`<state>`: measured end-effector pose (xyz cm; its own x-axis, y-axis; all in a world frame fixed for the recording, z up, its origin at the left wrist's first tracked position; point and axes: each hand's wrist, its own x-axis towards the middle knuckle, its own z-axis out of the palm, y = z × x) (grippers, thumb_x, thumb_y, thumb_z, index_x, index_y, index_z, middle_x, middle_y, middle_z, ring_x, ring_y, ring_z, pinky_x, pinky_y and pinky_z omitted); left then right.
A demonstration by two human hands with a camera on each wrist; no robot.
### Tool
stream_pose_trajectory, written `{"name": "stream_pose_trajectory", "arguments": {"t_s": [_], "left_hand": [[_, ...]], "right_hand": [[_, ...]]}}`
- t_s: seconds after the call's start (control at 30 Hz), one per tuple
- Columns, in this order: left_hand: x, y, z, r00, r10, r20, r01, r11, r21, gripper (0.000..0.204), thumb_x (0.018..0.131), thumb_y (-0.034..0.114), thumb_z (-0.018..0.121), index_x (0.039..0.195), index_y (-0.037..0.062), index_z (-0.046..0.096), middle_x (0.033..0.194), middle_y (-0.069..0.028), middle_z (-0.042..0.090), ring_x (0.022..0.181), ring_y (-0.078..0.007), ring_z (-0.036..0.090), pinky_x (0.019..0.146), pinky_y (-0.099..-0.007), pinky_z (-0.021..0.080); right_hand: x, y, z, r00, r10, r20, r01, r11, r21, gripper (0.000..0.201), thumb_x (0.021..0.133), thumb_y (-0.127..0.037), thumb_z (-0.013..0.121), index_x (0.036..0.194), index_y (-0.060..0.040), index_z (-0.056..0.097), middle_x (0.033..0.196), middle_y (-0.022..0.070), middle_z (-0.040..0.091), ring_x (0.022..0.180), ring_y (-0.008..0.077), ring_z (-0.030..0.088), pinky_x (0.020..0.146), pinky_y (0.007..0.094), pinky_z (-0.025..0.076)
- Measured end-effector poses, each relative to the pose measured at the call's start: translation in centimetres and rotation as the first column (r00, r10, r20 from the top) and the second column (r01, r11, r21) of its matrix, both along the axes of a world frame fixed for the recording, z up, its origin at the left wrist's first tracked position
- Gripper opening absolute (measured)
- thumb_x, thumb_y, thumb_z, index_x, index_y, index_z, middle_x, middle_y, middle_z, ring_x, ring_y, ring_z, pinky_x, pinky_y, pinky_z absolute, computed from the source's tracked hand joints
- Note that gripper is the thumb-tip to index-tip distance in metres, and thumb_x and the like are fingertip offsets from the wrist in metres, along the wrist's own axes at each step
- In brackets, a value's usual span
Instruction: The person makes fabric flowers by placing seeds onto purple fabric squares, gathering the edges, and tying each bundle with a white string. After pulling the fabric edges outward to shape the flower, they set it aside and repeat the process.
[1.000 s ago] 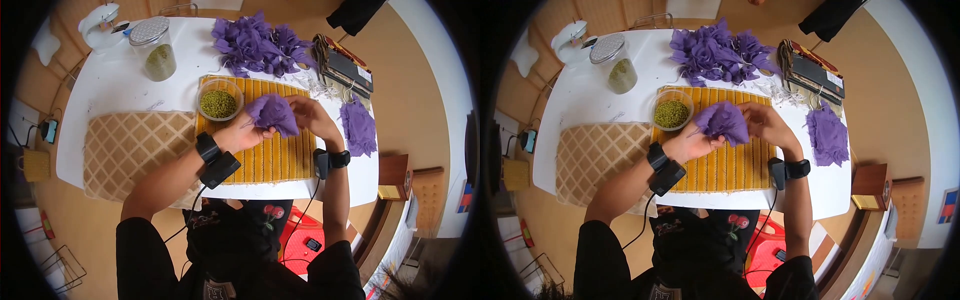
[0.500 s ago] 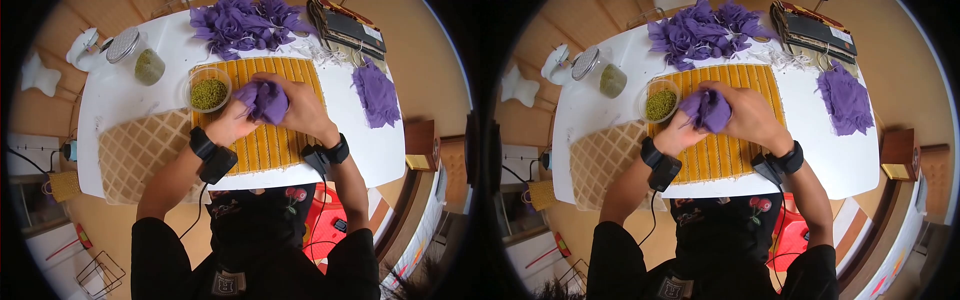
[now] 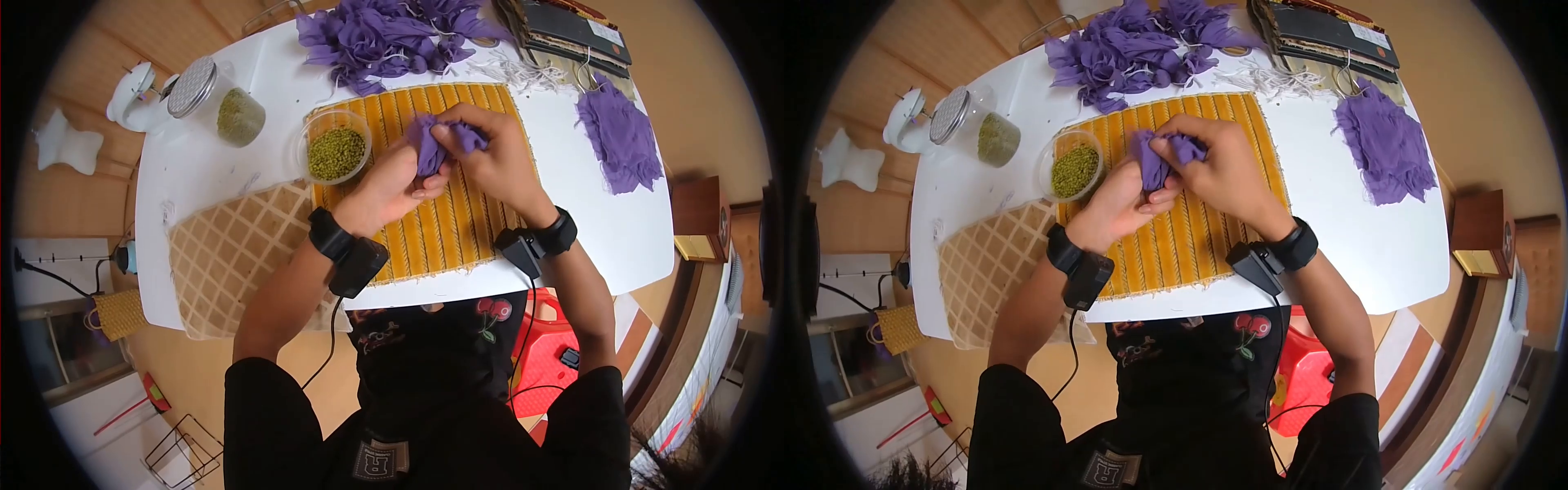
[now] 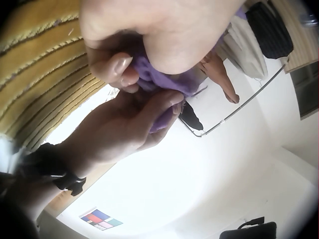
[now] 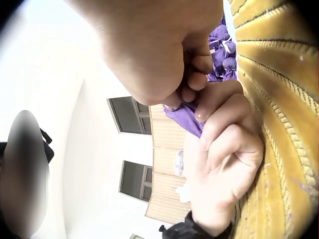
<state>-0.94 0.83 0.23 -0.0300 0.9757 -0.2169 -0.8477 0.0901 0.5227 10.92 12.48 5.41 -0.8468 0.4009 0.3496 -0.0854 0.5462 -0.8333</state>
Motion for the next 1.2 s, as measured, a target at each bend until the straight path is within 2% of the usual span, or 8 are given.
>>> {"name": "stream_pose_trajectory", "arguments": {"t_s": [0.17,0.4,0.5,0.57,0.63,0.73,0.8,1.2], "left_hand": [[0.1,0.1,1.0,0.954,0.068,-0.291,-0.073,0.997,-0.007,0.022,0.102,0.025,0.039,0.105,0.0073,0.051,0.084,-0.0083,0.057,0.062,-0.0146,0.053,0.047,-0.0233,0.037],[0.5,0.0,2.6,0.973,0.031,-0.229,-0.015,0.998,0.069,0.026,0.1,0.028,0.046,0.109,0.0035,0.051,0.093,-0.0101,0.059,0.075,-0.0155,0.058,0.053,-0.0255,0.041],[1.1,0.0,2.8,0.831,0.017,-0.556,-0.025,1.0,-0.006,0.024,0.099,0.027,0.049,0.104,0.0034,0.053,0.089,-0.0088,0.061,0.07,-0.013,0.058,0.052,-0.0242,0.041],[0.9,-0.1,2.2,0.686,-0.066,-0.725,0.054,0.998,-0.039,0.021,0.098,0.024,0.051,0.098,0.0036,0.055,0.08,-0.0066,0.061,0.062,-0.0107,0.056,0.052,-0.0229,0.041],[1.2,0.0,2.2,0.69,-0.059,-0.722,0.038,0.998,-0.046,0.021,0.098,0.024,0.051,0.095,0.0037,0.055,0.077,-0.0058,0.061,0.059,-0.0103,0.055,0.052,-0.0227,0.041],[1.3,0.0,2.6,0.7,-0.047,-0.713,0.014,0.999,-0.052,0.02,0.098,0.023,0.05,0.094,0.0037,0.056,0.075,-0.0056,0.06,0.057,-0.0101,0.054,0.053,-0.0227,0.041],[1.4,0.1,2.6,0.709,-0.042,-0.704,0.005,0.998,-0.055,0.02,0.099,0.022,0.049,0.095,0.0036,0.055,0.076,-0.0061,0.061,0.058,-0.0102,0.055,0.053,-0.0229,0.042],[1.3,0.0,2.6,0.742,-0.074,-0.666,0.05,0.997,-0.056,0.029,0.102,0.032,0.043,0.084,0.0087,0.047,0.078,-0.0042,0.058,0.065,-0.0121,0.057,0.052,-0.0226,0.039]], "right_hand": [[0.1,0.5,0.6,1.0,-0.017,0.004,0.017,0.994,-0.105,0.013,0.089,-0.011,0.062,0.092,0.0016,0.063,0.068,0.0088,0.06,0.06,0.0141,0.056,0.058,0.0291,0.044],[0.2,1.6,0.0,1.0,-0.021,0.013,0.023,0.978,-0.207,0.016,0.093,-0.014,0.057,0.091,0.0017,0.06,0.067,0.0106,0.06,0.057,0.0157,0.06,0.056,0.0292,0.045],[0.1,1.4,-0.1,0.999,-0.023,0.044,0.021,0.999,0.036,0.017,0.093,-0.015,0.056,0.09,0.0017,0.06,0.068,0.0134,0.061,0.057,0.0219,0.061,0.057,0.0332,0.046],[0.2,0.8,0.5,0.993,0.008,0.118,0.007,0.993,-0.121,0.017,0.092,-0.015,0.056,0.089,0.0018,0.059,0.069,0.0152,0.061,0.059,0.0267,0.061,0.058,0.0364,0.046],[0.2,0.7,0.3,0.981,0.051,0.187,0.003,0.961,-0.275,0.017,0.092,-0.014,0.056,0.088,0.0019,0.059,0.071,0.017,0.061,0.061,0.0316,0.062,0.059,0.0396,0.046],[0.1,1.1,-0.3,0.998,0.014,0.065,-0.015,1.0,0.014,0.016,0.097,-0.014,0.051,0.092,-0.0001,0.058,0.067,0.01,0.059,0.046,0.0168,0.061,0.045,0.0286,0.044],[0.3,0.6,1.0,0.989,-0.046,0.141,0.034,0.996,0.084,0.012,0.09,-0.009,0.053,0.086,0.001,0.057,0.074,0.0202,0.061,0.068,0.0385,0.061,0.063,0.0439,0.046],[0.2,2.8,0.5,0.964,-0.258,-0.069,0.266,0.955,0.131,0.02,0.088,-0.005,0.055,0.106,-0.0038,0.062,0.084,0.0152,0.064,0.068,0.0285,0.062,0.064,0.0361,0.048]]}}
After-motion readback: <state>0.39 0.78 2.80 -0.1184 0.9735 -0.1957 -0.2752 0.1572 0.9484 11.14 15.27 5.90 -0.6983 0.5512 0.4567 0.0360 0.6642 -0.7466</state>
